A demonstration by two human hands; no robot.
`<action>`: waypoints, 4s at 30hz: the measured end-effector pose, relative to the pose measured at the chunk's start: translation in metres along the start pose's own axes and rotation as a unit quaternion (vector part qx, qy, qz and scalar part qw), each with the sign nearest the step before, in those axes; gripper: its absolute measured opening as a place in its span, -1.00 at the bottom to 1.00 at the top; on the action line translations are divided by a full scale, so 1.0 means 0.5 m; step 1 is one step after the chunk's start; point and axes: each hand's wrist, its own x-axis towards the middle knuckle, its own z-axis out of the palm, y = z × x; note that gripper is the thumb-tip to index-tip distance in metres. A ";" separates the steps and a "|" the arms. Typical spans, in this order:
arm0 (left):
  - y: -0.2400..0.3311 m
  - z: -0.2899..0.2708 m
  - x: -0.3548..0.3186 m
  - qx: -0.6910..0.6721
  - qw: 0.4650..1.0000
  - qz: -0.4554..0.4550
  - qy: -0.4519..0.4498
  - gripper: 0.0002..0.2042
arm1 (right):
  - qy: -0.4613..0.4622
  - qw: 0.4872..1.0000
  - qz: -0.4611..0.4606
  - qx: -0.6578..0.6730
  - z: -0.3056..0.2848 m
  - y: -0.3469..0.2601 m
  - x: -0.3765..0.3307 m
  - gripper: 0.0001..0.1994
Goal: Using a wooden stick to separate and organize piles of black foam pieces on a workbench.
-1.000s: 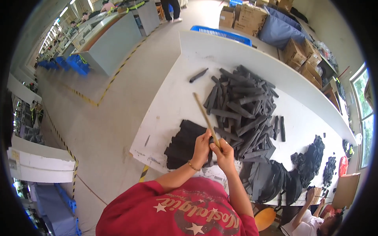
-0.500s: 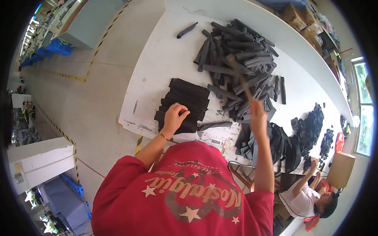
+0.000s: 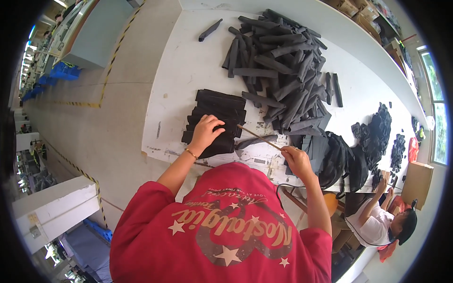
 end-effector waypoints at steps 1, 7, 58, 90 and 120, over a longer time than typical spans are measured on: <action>-0.005 0.006 0.003 0.001 1.000 0.000 0.000 -0.86 | -0.011 1.000 -0.013 -0.011 0.003 0.002 0.002 -0.86; -0.040 0.027 0.000 -0.065 0.991 -0.039 -0.110 -0.91 | -0.048 0.998 -0.027 -0.029 0.006 -0.004 0.006 -0.85; 0.009 -0.072 0.096 -0.134 0.987 -0.047 -0.078 -0.94 | 0.016 0.991 -0.109 -0.077 -0.049 -0.062 0.044 -0.87; 0.145 -0.030 0.111 -0.041 0.988 0.149 0.001 -0.88 | 0.066 0.978 -0.176 0.092 0.172 -0.076 0.153 -0.72; 0.012 -0.090 0.153 -0.682 0.568 -0.335 0.315 -0.78 | -0.186 0.961 0.067 0.194 0.046 -0.138 -0.097 -0.83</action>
